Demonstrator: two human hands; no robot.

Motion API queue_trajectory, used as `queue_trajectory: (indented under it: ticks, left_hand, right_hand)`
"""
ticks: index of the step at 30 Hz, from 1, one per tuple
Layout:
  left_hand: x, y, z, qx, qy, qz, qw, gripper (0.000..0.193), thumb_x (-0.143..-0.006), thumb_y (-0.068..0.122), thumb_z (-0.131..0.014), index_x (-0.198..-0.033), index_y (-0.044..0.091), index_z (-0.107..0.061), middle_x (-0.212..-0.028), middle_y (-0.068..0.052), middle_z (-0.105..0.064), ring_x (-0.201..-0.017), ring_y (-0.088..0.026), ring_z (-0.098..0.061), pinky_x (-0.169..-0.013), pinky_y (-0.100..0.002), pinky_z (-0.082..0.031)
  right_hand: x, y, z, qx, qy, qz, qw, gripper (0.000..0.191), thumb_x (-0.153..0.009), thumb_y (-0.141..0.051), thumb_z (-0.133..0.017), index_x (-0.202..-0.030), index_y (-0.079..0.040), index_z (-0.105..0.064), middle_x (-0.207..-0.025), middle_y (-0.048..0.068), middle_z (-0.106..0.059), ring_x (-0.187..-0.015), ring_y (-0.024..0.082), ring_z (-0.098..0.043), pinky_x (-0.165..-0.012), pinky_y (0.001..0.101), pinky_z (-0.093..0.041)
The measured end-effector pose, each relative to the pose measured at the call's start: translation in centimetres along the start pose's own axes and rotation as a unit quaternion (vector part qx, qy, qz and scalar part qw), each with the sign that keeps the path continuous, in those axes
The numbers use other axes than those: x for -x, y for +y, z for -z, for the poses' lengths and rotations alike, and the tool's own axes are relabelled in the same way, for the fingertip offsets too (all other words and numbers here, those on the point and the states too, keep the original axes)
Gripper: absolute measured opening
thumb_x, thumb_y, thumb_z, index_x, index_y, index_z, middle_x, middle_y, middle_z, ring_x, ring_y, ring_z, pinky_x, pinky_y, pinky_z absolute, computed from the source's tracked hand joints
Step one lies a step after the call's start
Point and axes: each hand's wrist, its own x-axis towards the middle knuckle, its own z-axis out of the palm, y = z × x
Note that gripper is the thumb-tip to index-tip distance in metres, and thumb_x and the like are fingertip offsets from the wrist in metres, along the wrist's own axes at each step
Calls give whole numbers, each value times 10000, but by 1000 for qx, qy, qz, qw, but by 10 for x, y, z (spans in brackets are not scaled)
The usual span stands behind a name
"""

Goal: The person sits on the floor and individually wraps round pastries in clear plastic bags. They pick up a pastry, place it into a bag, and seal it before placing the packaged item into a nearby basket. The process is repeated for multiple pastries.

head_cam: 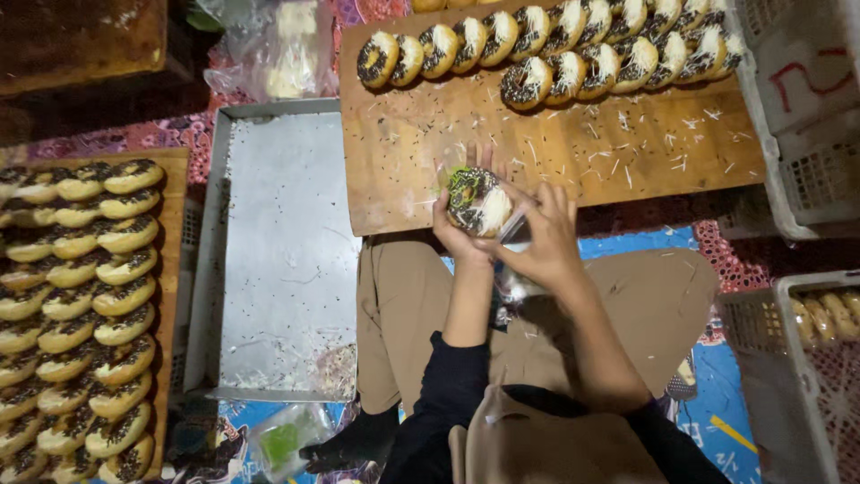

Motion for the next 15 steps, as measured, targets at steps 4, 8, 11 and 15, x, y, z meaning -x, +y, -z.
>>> queue_trajectory:
  ticks: [4, 8, 11, 15]
  left_hand:
    - [7, -12, -1, -101, -17, 65, 993, 792, -921, 223, -589, -1606, -56, -305, -1600, -238, -432, -1497, -328, -431, -1279, -415, -347]
    - [9, -12, 23, -82, 42, 68, 993, 762, -890, 194, -595, -1568, -38, -337, -1569, -209, -468, -1454, -302, -486, -1217, -414, -403]
    - [21, -4, 49, -87, 55, 84, 991, 647, -952, 159, -580, -1528, -50, -372, -1482, -218, -518, -1336, -331, -538, -1160, -448, -456]
    - [70, -13, 68, -301, 218, 12, 928, 515, -933, 101, -646, -1407, 131, -446, -1274, -92, -621, -1174, -244, -628, -1068, -449, -508]
  right_hand:
    - [-1, 7, 9, 26, 13, -32, 999, 679, -640, -386, -893, -1227, -93, -716, -995, 132, -597, -1018, 326, -559, -907, 470, -408]
    - [1, 2, 20, -144, -13, -35, 989, 661, -719, -186, -882, -1331, -24, -691, -1074, 144, -673, -907, 282, -615, -825, 392, -512]
    - [11, -7, 26, -409, 7, -112, 906, 291, -958, -11, -656, -1246, -6, -698, -1219, 102, -700, -995, 192, -680, -855, 303, -549]
    - [20, -13, 39, -253, 141, -68, 955, 128, -878, 41, -761, -998, 15, -726, -991, 103, -728, -948, 203, -700, -863, 313, -551]
